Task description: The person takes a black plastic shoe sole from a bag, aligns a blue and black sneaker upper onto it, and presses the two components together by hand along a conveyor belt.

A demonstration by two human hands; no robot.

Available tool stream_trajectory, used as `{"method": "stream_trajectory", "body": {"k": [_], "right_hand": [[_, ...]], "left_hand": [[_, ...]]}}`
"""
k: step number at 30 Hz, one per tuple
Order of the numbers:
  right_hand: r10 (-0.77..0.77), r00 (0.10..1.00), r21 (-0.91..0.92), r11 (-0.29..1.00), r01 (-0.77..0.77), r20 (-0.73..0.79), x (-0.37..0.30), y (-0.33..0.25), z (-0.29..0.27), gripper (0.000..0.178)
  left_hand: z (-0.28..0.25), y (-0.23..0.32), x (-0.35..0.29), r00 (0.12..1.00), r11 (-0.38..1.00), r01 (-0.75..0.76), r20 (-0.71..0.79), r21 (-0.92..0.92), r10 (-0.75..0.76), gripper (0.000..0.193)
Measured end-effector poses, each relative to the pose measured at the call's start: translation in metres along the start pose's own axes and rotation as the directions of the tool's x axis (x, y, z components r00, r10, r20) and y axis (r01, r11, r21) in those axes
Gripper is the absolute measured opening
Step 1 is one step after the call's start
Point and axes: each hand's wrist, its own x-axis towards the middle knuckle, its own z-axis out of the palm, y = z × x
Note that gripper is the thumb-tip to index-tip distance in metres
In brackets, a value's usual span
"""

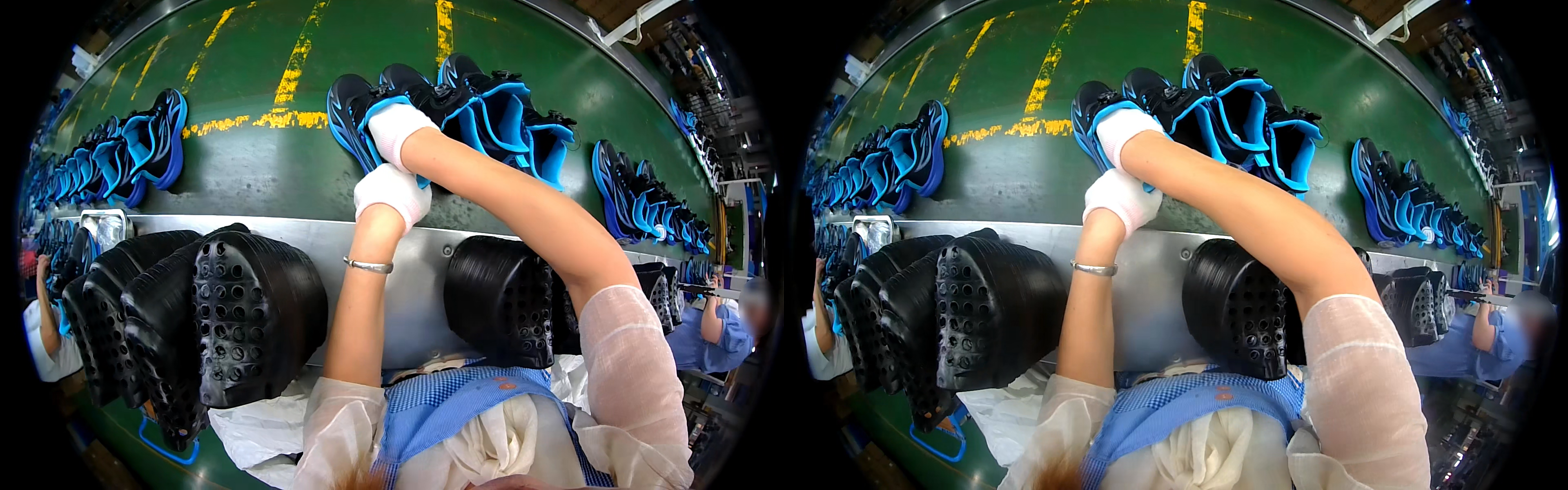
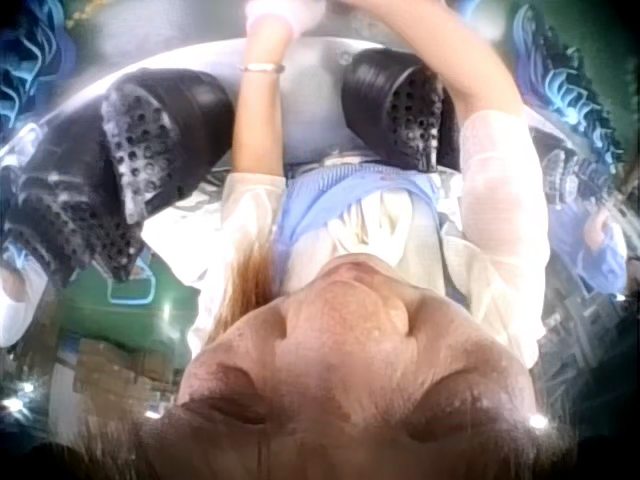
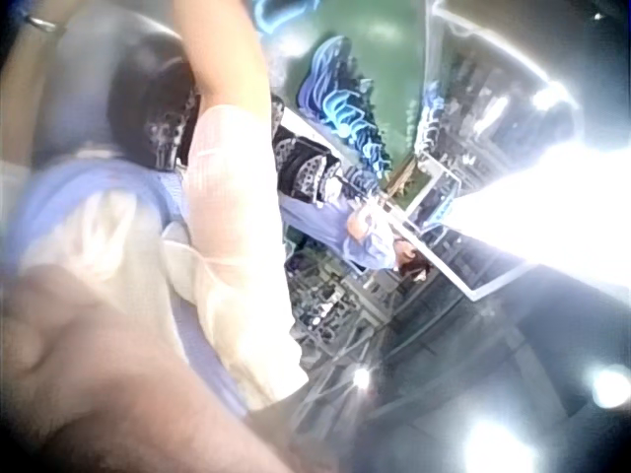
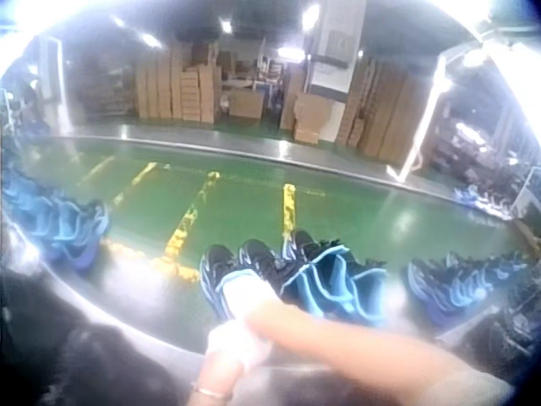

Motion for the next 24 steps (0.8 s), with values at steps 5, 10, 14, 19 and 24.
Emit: {"method": "stream_trajectory", "body": {"k": [5,10,14,19,24], "right_hand": [[-0.087,0.980,0.064,0.993,0.100,-0.178,0.006,0.009,0.006,0.028],[-0.061,0.998,0.200,0.978,0.063,-0.013,-0.007,-0.001,-0.010,0.042],[0.006,0.999,-0.185,0.983,0.002,0.039,0.001,-0.014,0.001,0.034],[-0.091,0.990,-0.198,0.978,0.068,-0.107,0.003,-0.003,0.003,0.028],[-0.205,0.962,-0.103,0.976,0.189,-0.179,-0.002,0.032,0.009,0.024]], "left_hand": [[0.003,0.004,0.006,0.999,0.999,0.032,0.001,0.039,-0.032,0.038],[0.007,-0.002,0.000,0.999,0.997,0.043,-0.009,0.060,-0.043,0.038],[0.027,-0.010,-0.001,0.984,0.995,-0.089,-0.151,0.048,0.095,0.036],[0.022,-0.006,0.009,0.995,0.997,-0.023,-0.095,0.078,0.031,0.035],[0.007,0.008,0.000,0.991,0.998,0.054,-0.118,-0.033,-0.057,0.046]]}}
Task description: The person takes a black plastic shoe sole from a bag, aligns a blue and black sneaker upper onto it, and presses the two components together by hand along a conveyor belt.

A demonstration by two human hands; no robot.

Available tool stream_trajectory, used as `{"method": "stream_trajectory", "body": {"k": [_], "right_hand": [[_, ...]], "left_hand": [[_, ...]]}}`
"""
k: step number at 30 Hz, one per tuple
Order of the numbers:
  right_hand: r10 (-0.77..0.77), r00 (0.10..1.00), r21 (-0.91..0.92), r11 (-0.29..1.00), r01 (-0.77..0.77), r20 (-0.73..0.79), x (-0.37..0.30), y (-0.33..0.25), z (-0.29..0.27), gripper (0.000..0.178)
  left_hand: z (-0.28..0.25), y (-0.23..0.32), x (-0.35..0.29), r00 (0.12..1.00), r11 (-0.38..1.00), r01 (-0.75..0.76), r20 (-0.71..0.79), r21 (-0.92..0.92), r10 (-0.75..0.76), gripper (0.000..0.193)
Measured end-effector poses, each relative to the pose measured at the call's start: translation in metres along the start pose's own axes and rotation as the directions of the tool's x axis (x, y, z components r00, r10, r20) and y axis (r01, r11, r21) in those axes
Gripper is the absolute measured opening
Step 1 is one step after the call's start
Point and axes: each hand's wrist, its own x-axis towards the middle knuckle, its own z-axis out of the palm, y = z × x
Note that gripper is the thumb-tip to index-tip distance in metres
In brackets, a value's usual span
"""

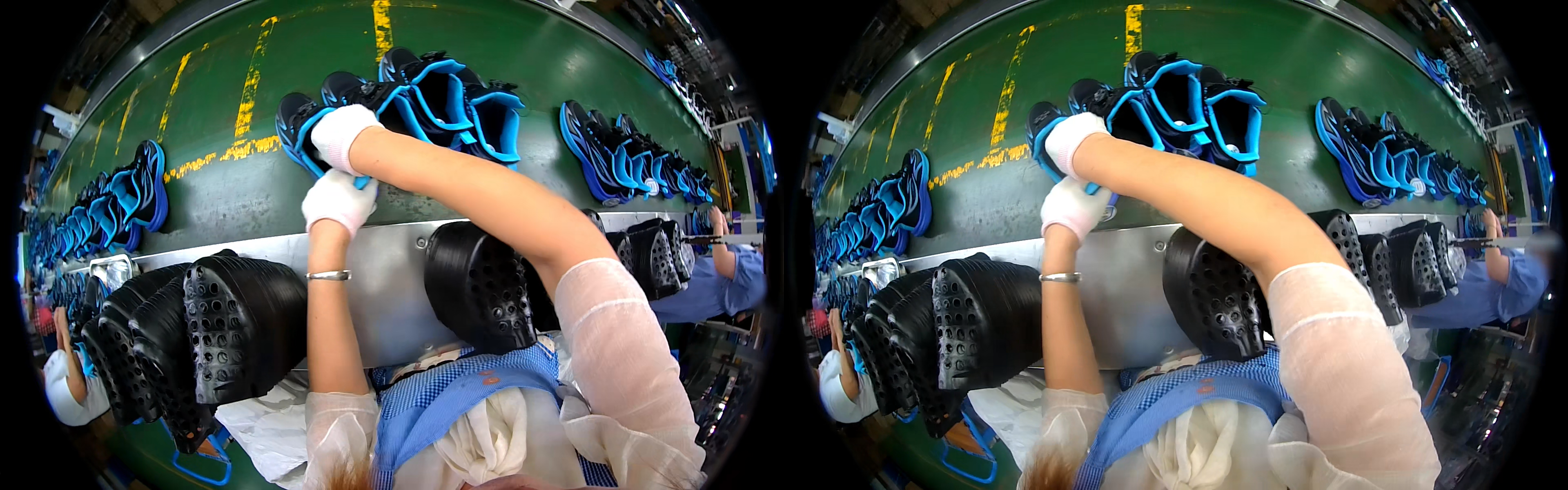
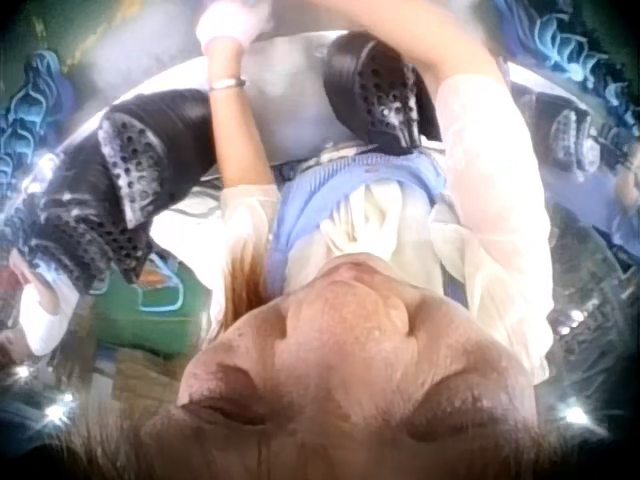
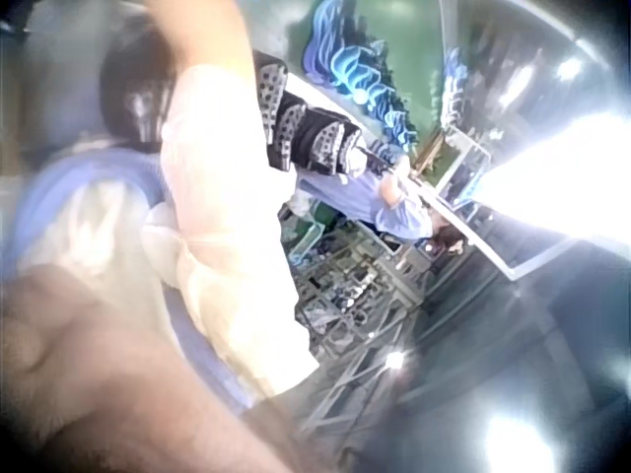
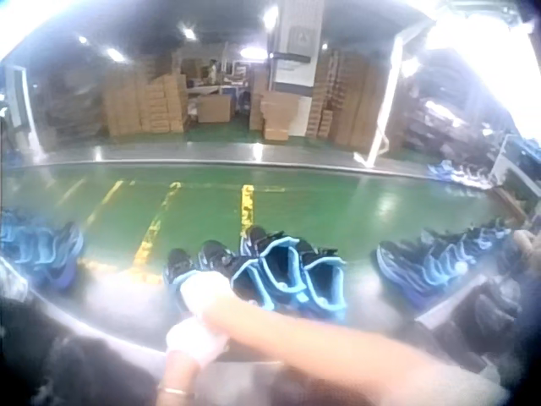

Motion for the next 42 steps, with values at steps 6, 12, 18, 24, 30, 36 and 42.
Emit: {"method": "stream_trajectory", "body": {"k": [6,12,18,24,30,36,42], "right_hand": [[-0.022,0.997,0.144,0.989,0.033,-0.074,-0.092,0.030,-0.046,0.037],[0.255,0.966,0.131,0.960,-0.247,-0.047,-0.173,0.111,-0.047,0.032],[0.206,0.978,0.073,0.975,-0.208,0.029,-0.179,0.129,-0.029,0.039],[0.180,0.967,0.041,0.981,-0.191,0.182,-0.175,0.152,-0.011,0.035],[0.151,0.985,0.020,0.988,-0.153,0.084,-0.191,0.179,-0.010,0.026],[0.076,0.974,0.078,0.995,-0.061,-0.215,-0.221,0.146,-0.038,0.026],[0.129,0.991,0.153,0.980,-0.131,0.020,-0.279,0.106,-0.077,0.026]], "left_hand": [[-0.002,-0.020,-0.008,0.842,0.990,0.042,-0.538,0.132,0.036,0.047],[0.017,0.048,-0.017,0.808,0.938,-0.343,-0.495,0.047,0.320,0.035],[0.028,0.032,0.000,0.901,0.973,-0.215,-0.366,0.089,0.233,0.033],[0.002,-0.030,0.006,0.811,0.989,-0.044,-0.573,0.142,0.118,0.030],[0.000,0.013,0.011,0.557,0.925,-0.108,-0.749,0.363,0.359,0.028],[0.054,0.056,0.040,0.679,0.768,-0.634,-0.409,0.092,0.609,0.045],[0.060,0.082,0.021,0.678,0.701,-0.713,-0.247,0.008,0.693,0.024]]}}
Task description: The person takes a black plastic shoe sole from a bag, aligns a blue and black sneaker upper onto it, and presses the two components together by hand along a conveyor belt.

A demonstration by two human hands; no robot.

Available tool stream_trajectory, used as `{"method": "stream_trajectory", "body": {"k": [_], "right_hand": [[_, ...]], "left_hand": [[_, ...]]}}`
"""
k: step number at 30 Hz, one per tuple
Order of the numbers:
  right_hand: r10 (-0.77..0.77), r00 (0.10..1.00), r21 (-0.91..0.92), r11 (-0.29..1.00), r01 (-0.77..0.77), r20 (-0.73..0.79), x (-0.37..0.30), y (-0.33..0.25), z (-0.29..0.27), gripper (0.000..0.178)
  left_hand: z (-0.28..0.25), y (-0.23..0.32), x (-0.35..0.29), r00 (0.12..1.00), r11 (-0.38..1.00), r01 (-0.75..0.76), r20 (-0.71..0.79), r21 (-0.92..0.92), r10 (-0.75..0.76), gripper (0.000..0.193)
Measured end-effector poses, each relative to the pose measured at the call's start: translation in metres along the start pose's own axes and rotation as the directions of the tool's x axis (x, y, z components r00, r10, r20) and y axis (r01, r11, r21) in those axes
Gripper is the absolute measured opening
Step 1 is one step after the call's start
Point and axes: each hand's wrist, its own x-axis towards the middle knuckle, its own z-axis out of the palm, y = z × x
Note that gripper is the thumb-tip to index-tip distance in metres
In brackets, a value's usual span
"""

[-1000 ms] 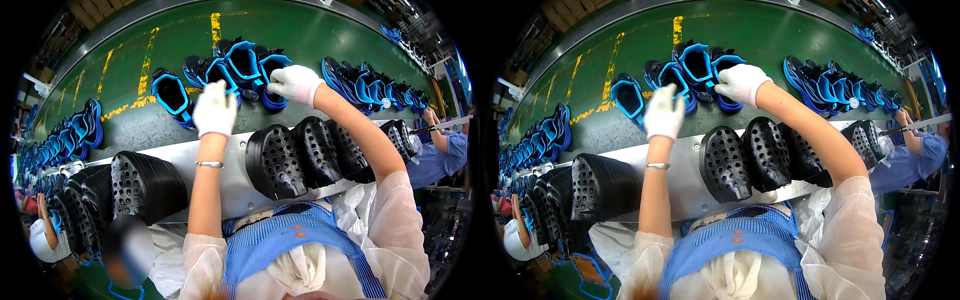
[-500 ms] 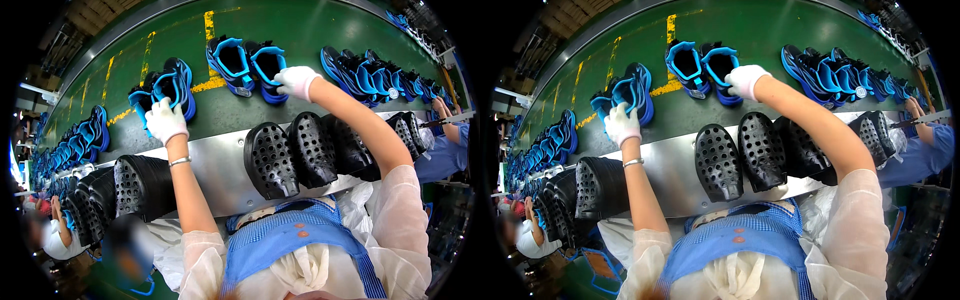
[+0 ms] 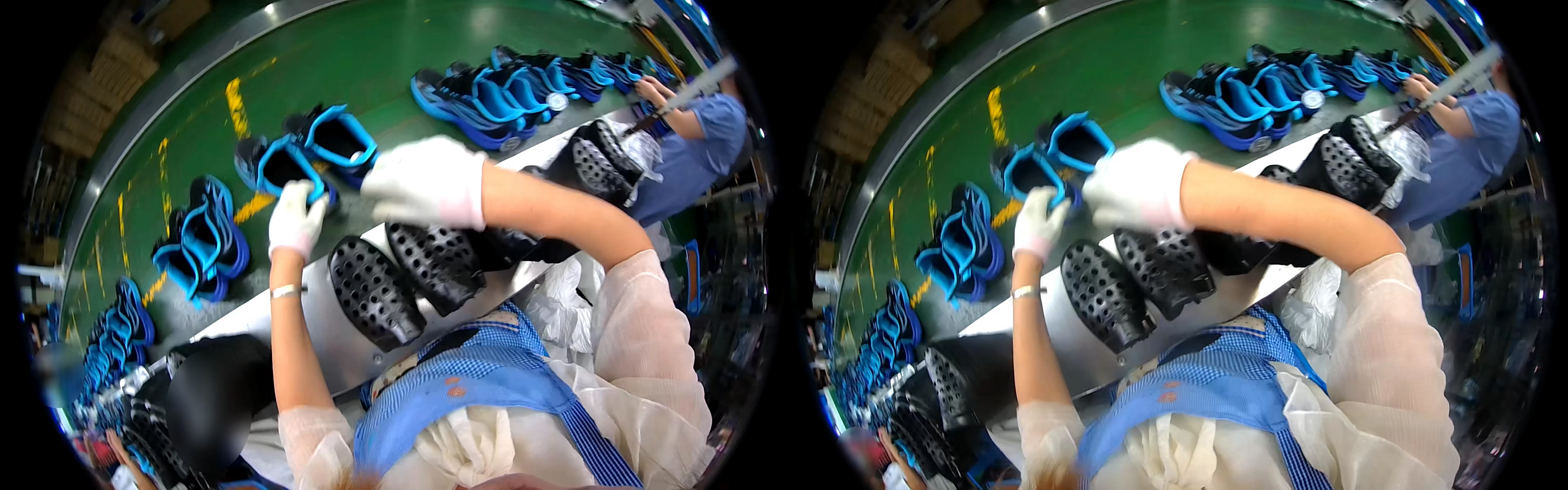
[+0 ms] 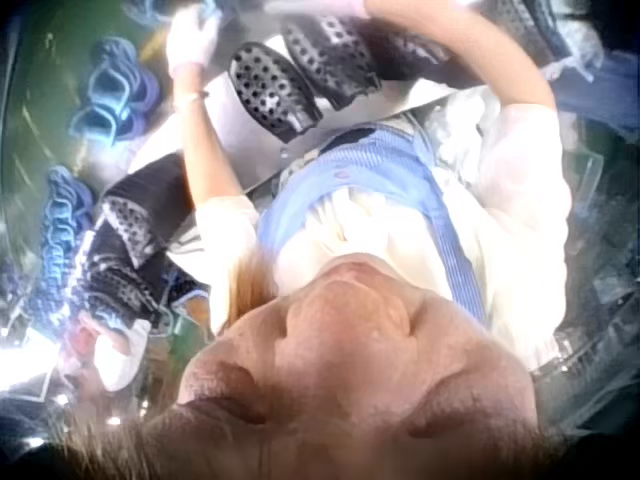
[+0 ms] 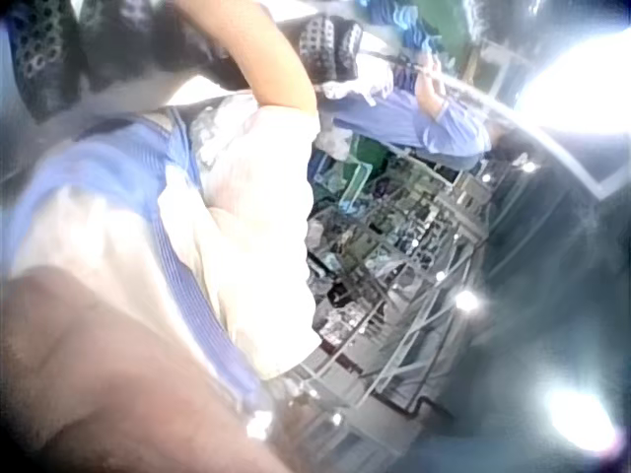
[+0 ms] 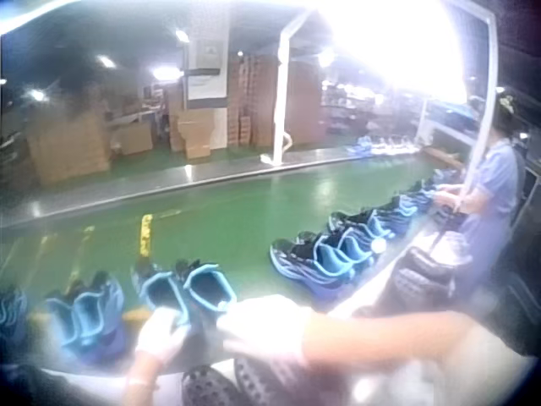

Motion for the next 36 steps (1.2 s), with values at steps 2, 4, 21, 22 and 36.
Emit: {"method": "stream_trajectory", "body": {"k": [2,4,21,22,36], "right_hand": [[-0.091,0.993,0.162,0.981,0.103,-0.079,-0.026,-0.011,0.004,0.034],[-0.229,0.968,0.262,0.933,0.247,-0.099,-0.042,-0.036,0.007,0.044],[-0.214,0.972,-0.235,0.954,0.187,-0.094,-0.069,-0.075,0.049,0.046],[-0.216,0.972,-0.237,0.953,0.188,-0.096,-0.069,-0.075,0.048,0.046],[-0.263,0.929,0.080,0.953,0.292,-0.260,-0.104,-0.069,-0.016,0.040]], "left_hand": [[0.000,0.023,-0.001,0.996,0.996,-0.002,0.093,-0.091,0.011,0.023],[-0.007,0.021,-0.017,0.994,0.993,0.040,0.108,-0.113,-0.028,0.018],[-0.018,0.029,-0.080,0.972,0.961,0.206,-0.077,-0.183,-0.223,0.043],[-0.017,0.028,-0.082,0.971,0.953,0.201,-0.081,-0.228,-0.224,0.042],[-0.054,0.070,-0.080,0.919,0.498,0.208,-0.006,-0.842,-0.394,0.054]]}}
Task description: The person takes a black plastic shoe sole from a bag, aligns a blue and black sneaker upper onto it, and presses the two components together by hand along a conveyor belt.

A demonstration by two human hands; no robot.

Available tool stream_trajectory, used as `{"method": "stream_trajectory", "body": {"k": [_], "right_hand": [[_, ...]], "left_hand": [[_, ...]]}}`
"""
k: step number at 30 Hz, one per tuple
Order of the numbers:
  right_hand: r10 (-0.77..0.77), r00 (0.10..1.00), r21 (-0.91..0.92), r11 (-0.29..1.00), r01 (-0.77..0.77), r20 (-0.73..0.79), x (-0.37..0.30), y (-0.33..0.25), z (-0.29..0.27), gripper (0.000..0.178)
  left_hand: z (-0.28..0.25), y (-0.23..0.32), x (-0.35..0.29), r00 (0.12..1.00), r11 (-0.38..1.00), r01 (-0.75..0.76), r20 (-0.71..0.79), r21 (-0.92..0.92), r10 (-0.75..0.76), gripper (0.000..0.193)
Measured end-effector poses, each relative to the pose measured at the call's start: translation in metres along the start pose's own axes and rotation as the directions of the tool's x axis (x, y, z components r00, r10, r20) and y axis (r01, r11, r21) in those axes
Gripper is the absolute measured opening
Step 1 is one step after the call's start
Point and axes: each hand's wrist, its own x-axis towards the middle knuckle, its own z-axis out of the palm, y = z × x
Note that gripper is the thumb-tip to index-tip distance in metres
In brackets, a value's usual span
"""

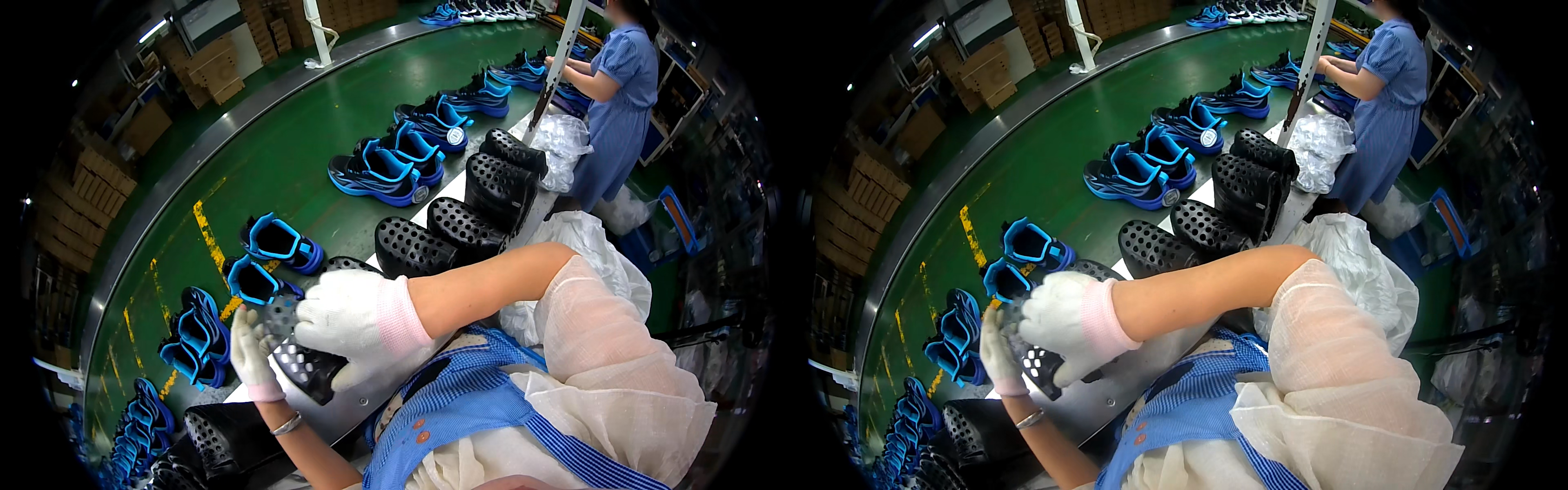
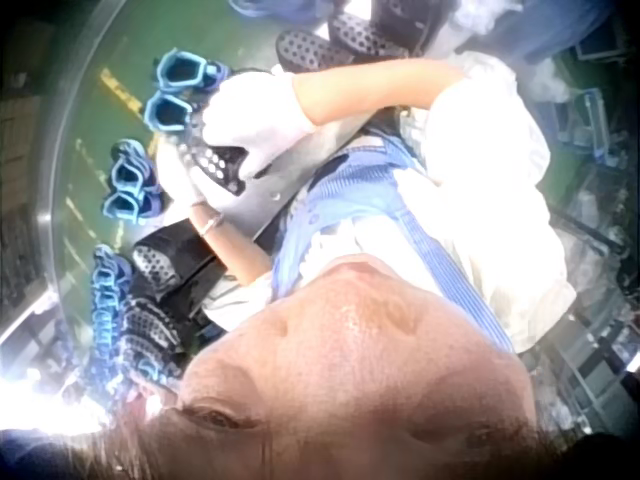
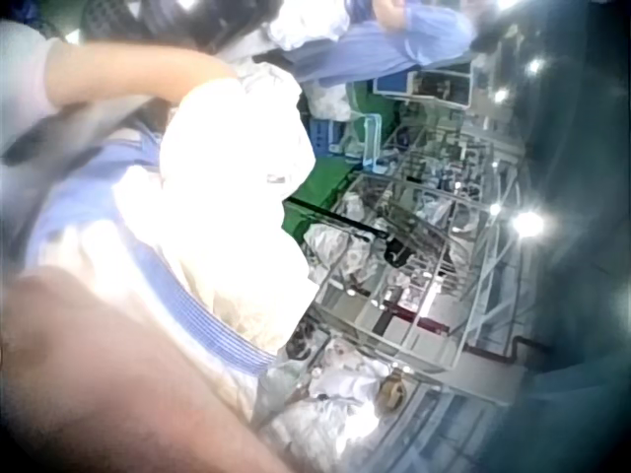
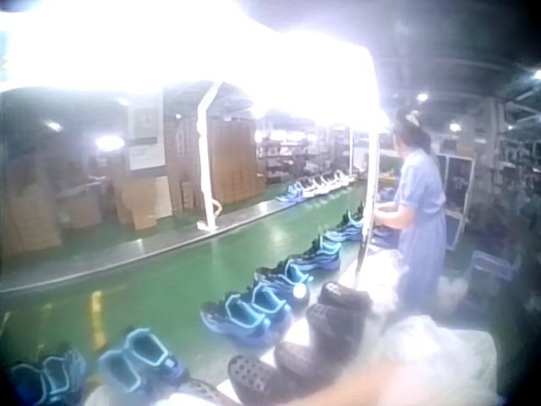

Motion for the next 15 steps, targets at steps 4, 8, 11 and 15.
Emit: {"method": "stream_trajectory", "body": {"k": [4,8,11,15], "right_hand": [[-0.179,0.969,0.013,0.983,0.184,-0.170,0.014,0.004,-0.004,0.039],[-0.013,0.993,0.193,0.981,0.035,-0.114,0.038,0.013,0.017,0.042],[0.143,0.988,0.275,0.949,-0.151,0.048,0.051,0.022,0.022,0.042],[0.215,0.966,0.314,0.916,-0.251,0.147,0.063,0.033,0.036,0.046]], "left_hand": [[0.029,0.049,-0.023,0.949,0.770,0.189,0.314,-0.610,0.016,0.083],[0.032,0.062,-0.020,0.940,0.676,0.249,0.341,-0.693,0.004,0.076],[0.031,0.057,-0.017,0.991,0.693,0.119,0.131,-0.711,-0.035,0.066],[0.025,0.036,-0.004,0.999,0.677,0.043,0.031,-0.735,-0.030,0.057]]}}
